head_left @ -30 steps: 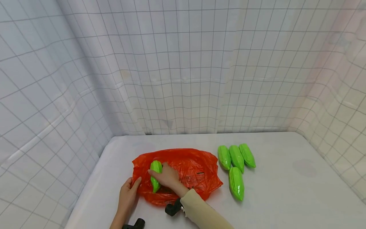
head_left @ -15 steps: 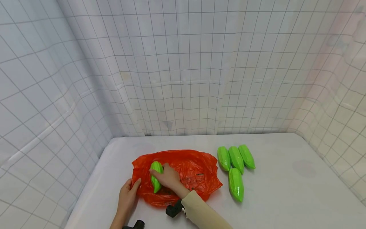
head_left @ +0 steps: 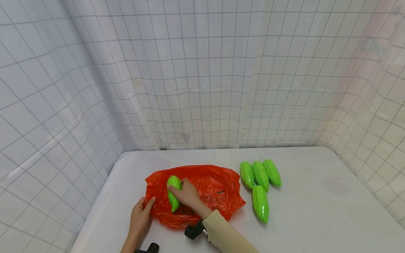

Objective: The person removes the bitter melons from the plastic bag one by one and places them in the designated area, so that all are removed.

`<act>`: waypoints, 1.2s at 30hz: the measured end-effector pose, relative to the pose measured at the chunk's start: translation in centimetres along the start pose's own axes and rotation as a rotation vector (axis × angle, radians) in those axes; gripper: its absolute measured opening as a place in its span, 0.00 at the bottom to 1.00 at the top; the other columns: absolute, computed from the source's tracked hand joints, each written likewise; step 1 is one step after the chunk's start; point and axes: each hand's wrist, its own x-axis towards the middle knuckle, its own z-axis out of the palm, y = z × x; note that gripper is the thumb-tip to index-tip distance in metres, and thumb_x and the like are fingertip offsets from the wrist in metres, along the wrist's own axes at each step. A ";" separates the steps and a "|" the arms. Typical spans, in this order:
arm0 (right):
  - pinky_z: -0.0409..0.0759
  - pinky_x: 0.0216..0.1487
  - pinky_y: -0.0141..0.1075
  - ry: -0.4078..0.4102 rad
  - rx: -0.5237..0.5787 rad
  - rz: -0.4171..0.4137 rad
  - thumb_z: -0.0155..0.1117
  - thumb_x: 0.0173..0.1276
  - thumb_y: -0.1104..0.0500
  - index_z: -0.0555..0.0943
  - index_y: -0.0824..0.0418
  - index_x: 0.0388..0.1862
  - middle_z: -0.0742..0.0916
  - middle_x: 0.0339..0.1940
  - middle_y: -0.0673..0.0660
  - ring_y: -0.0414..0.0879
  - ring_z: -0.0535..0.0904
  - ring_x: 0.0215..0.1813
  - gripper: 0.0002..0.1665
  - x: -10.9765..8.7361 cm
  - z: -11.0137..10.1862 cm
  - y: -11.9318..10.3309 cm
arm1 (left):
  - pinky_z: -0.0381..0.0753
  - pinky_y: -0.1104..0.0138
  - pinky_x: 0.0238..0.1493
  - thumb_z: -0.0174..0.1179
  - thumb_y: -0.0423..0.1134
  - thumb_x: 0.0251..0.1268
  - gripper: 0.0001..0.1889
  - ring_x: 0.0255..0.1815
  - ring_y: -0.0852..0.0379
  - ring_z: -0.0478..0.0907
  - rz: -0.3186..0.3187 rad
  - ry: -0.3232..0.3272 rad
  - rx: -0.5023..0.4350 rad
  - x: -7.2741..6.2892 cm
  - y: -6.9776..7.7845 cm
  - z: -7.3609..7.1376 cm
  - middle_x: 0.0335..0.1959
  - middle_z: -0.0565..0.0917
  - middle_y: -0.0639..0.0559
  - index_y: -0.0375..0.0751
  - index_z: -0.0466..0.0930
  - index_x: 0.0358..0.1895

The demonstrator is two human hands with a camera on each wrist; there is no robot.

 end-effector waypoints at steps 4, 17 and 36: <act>0.79 0.24 0.36 0.003 0.041 -0.005 0.65 0.61 0.41 0.71 0.68 0.50 0.79 0.29 0.54 0.43 0.77 0.26 0.34 0.0 -0.4 -0.2 | 0.68 0.71 0.29 0.52 0.50 0.71 0.21 0.30 0.57 0.67 -0.002 -0.001 0.001 0.0 0.0 0.0 0.26 0.75 0.49 0.30 0.73 0.45; 0.79 0.27 0.36 0.021 0.031 0.006 0.66 0.60 0.42 0.71 0.69 0.51 0.79 0.32 0.55 0.43 0.78 0.29 0.35 0.3 -2.3 -0.2 | 0.68 0.71 0.29 0.51 0.51 0.71 0.23 0.30 0.57 0.68 -0.005 -0.005 -0.003 -0.1 0.0 0.0 0.29 0.77 0.48 0.30 0.73 0.47; 0.78 0.27 0.35 0.050 0.058 0.016 0.66 0.59 0.43 0.71 0.68 0.52 0.80 0.34 0.56 0.42 0.78 0.29 0.34 0.2 -4.4 -0.1 | 0.69 0.72 0.29 0.51 0.51 0.72 0.22 0.31 0.57 0.68 -0.009 -0.009 -0.001 0.0 0.1 0.0 0.30 0.77 0.47 0.30 0.72 0.47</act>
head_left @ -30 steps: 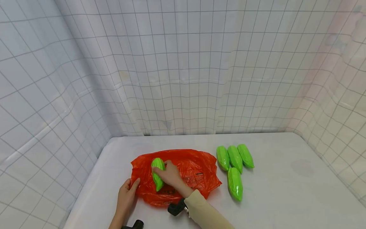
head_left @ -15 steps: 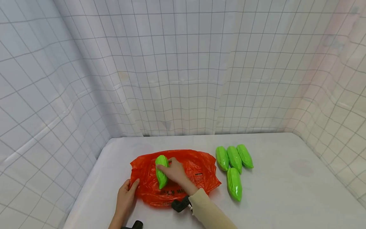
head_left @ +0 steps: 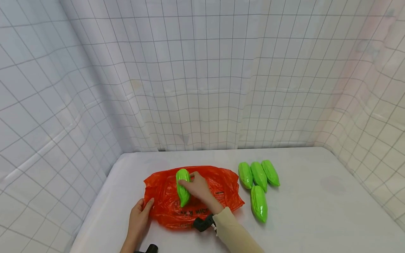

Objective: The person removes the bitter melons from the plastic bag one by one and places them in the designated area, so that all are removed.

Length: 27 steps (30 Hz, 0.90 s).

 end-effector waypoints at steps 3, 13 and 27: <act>0.78 0.28 0.35 0.005 -0.002 -0.005 0.66 0.60 0.43 0.71 0.67 0.52 0.80 0.35 0.55 0.43 0.78 0.30 0.34 0.0 -0.3 0.0 | 0.68 0.72 0.28 0.51 0.51 0.71 0.22 0.30 0.57 0.68 0.005 0.004 0.002 0.0 0.0 0.0 0.28 0.76 0.48 0.30 0.72 0.46; 0.78 0.29 0.37 0.039 0.001 -0.020 0.66 0.59 0.44 0.72 0.68 0.52 0.81 0.36 0.57 0.44 0.78 0.31 0.33 -0.1 -1.2 0.1 | 0.68 0.72 0.28 0.51 0.51 0.72 0.22 0.29 0.58 0.67 0.015 0.002 0.000 0.0 -0.1 0.0 0.27 0.74 0.48 0.30 0.72 0.45; 0.78 0.29 0.37 0.078 -0.005 -0.037 0.65 0.60 0.42 0.71 0.67 0.53 0.81 0.36 0.57 0.44 0.79 0.31 0.34 -0.3 -2.7 0.2 | 0.69 0.72 0.29 0.51 0.51 0.72 0.22 0.31 0.57 0.68 0.010 0.001 0.000 0.0 -0.1 0.0 0.30 0.76 0.47 0.30 0.72 0.47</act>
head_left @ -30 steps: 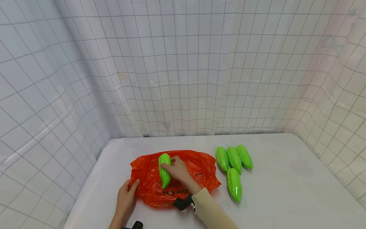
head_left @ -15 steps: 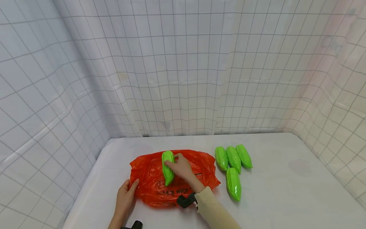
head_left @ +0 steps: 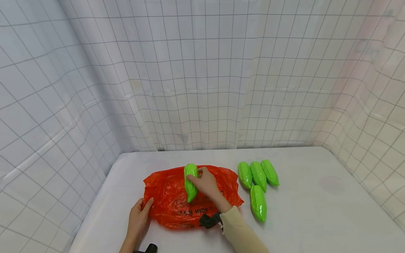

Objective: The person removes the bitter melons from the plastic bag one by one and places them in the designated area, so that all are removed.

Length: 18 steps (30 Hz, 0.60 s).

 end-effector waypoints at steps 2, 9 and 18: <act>0.78 0.29 0.37 0.008 0.003 -0.007 0.65 0.60 0.42 0.71 0.68 0.53 0.81 0.36 0.57 0.44 0.79 0.30 0.35 0.0 -0.2 0.0 | 0.69 0.72 0.30 0.51 0.52 0.71 0.23 0.31 0.56 0.68 -0.007 -0.001 0.000 0.0 0.0 0.0 0.31 0.77 0.47 0.30 0.72 0.47; 0.78 0.29 0.38 0.025 0.034 -0.013 0.65 0.60 0.41 0.71 0.67 0.54 0.81 0.36 0.57 0.44 0.79 0.31 0.36 -0.3 -1.2 -0.1 | 0.70 0.72 0.30 0.51 0.52 0.71 0.23 0.32 0.56 0.69 -0.014 0.000 -0.009 0.0 0.0 0.1 0.32 0.77 0.47 0.30 0.72 0.47; 0.78 0.28 0.37 0.068 0.042 0.000 0.65 0.60 0.41 0.72 0.66 0.55 0.80 0.36 0.57 0.44 0.78 0.31 0.36 -0.5 -1.9 -0.4 | 0.70 0.72 0.30 0.51 0.52 0.71 0.22 0.32 0.57 0.69 -0.008 0.004 -0.005 0.0 -0.1 0.1 0.33 0.78 0.47 0.31 0.72 0.48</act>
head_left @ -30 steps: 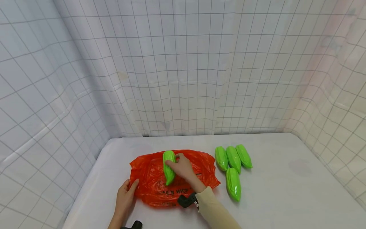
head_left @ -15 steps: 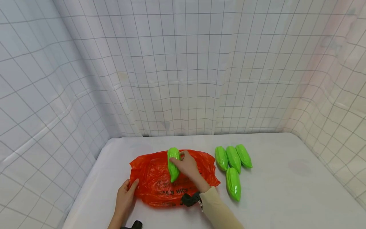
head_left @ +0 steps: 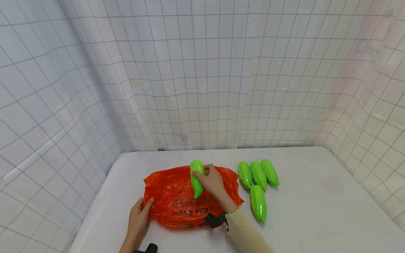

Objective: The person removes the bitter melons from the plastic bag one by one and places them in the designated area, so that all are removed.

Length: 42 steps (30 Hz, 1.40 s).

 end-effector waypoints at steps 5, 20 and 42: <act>0.78 0.28 0.37 0.018 0.004 0.000 0.65 0.60 0.40 0.72 0.66 0.53 0.80 0.34 0.56 0.45 0.78 0.30 0.35 -0.2 -0.6 -0.3 | 0.70 0.72 0.30 0.51 0.52 0.71 0.23 0.32 0.57 0.69 0.001 -0.002 0.004 0.0 0.1 0.0 0.32 0.78 0.47 0.31 0.72 0.48; 0.76 0.25 0.38 0.064 0.005 -0.007 0.64 0.60 0.38 0.72 0.64 0.54 0.79 0.35 0.57 0.46 0.77 0.27 0.36 -0.9 -2.8 0.1 | 0.66 0.71 0.28 0.52 0.51 0.71 0.21 0.28 0.58 0.66 0.014 0.009 0.015 -0.1 -0.1 -0.1 0.25 0.73 0.50 0.31 0.72 0.44; 0.74 0.29 0.38 0.160 -0.025 -0.032 0.65 0.60 0.40 0.72 0.62 0.54 0.78 0.37 0.58 0.48 0.74 0.32 0.34 -1.8 -5.8 0.1 | 0.68 0.72 0.30 0.51 0.53 0.71 0.23 0.32 0.56 0.68 -0.019 -0.002 -0.008 0.0 -0.1 0.0 0.29 0.75 0.48 0.31 0.72 0.46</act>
